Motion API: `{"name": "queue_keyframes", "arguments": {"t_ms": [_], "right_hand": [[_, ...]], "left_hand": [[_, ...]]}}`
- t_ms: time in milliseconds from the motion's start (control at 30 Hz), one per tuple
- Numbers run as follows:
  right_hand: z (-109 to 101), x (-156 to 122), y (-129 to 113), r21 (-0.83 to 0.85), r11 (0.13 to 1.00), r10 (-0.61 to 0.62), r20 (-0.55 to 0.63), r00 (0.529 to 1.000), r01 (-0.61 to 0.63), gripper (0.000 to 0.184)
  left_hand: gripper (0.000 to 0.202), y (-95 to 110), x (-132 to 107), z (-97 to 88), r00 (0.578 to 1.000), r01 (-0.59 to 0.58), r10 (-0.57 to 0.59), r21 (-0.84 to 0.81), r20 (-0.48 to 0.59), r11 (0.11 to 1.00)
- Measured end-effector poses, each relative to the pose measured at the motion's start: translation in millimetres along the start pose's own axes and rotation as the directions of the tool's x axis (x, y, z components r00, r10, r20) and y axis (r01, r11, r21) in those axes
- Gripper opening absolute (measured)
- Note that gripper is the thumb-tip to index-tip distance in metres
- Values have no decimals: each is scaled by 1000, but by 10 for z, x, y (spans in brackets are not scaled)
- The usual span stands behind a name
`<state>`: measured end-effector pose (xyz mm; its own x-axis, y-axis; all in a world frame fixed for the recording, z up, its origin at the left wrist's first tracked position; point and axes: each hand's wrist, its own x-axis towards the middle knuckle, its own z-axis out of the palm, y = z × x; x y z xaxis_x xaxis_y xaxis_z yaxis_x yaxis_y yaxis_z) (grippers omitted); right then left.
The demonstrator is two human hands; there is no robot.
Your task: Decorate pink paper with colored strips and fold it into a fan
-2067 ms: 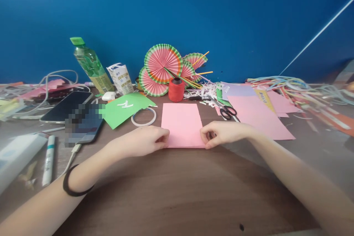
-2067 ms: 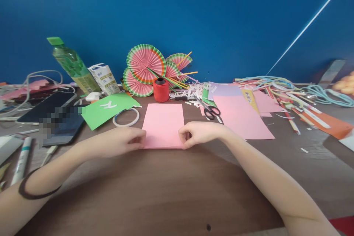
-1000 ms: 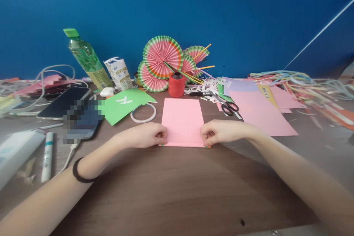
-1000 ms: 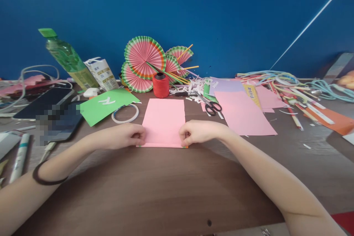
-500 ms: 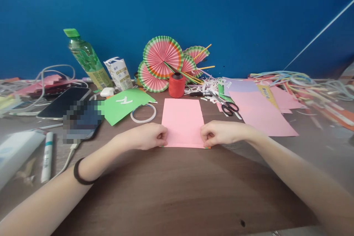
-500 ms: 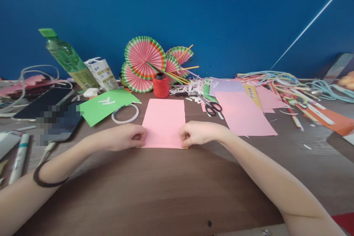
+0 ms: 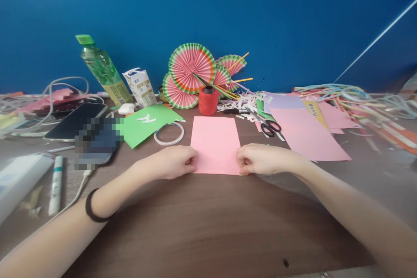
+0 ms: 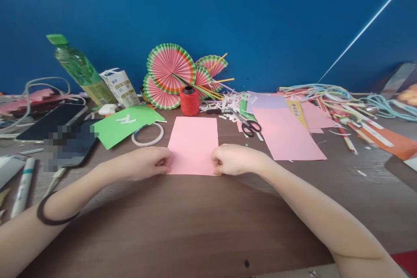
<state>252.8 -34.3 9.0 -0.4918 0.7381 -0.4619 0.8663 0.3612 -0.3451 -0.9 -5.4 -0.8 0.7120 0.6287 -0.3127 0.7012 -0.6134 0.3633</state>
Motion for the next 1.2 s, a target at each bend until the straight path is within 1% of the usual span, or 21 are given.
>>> {"name": "queue_keyframes", "arguments": {"t_ms": [67, 133, 200, 300, 367, 433, 533, 633, 733, 933, 1200], "right_hand": [[-11, -21, -35, -10, 1000, -1, -22, 1000, 1, 11], [-20, -35, -54, 1, 999, -34, -50, 998, 34, 8], [-23, -33, -49, 31, 993, -114, -60, 992, 116, 6], [-15, 1, -9, 97, 958, -268, -34, 963, 270, 13], [-8, 33, 25, 140, 939, -318, -7, 948, 316, 21], [-3, 61, 51, 167, 930, -336, 23, 942, 327, 32], [-2, 88, 69, 180, 920, -363, 61, 930, 347, 49], [-1, 105, 75, 174, 910, -394, 71, 917, 377, 58], [0, 116, 79, 162, 908, -403, 75, 912, 388, 58], [-14, 118, 67, 170, 903, -413, 85, 907, 395, 59], [-13, 116, 65, 177, 902, -414, 97, 905, 394, 59]], "left_hand": [[9, -7, 4, 11, 999, -31, 31, -5, -37, 1000], [3, -7, 6, 13, 993, -101, 100, -16, -68, 995], [13, 5, 5, 2, 982, -179, 176, -26, -70, 984], [33, 31, 1, -20, 969, -249, 248, -39, -17, 968], [42, 41, 4, -27, 959, -281, 282, -53, 11, 958], [46, 36, 14, -26, 951, -305, 307, -76, 23, 949], [50, 12, 33, -23, 948, -311, 316, -96, 43, 945], [52, -3, 45, -30, 948, -305, 312, -95, 62, 948], [51, 4, 44, -42, 950, -294, 303, -113, 79, 949], [49, 17, 41, -52, 954, -277, 291, -152, 78, 949], [45, 12, 44, -57, 954, -269, 283, -128, 102, 955]]}}
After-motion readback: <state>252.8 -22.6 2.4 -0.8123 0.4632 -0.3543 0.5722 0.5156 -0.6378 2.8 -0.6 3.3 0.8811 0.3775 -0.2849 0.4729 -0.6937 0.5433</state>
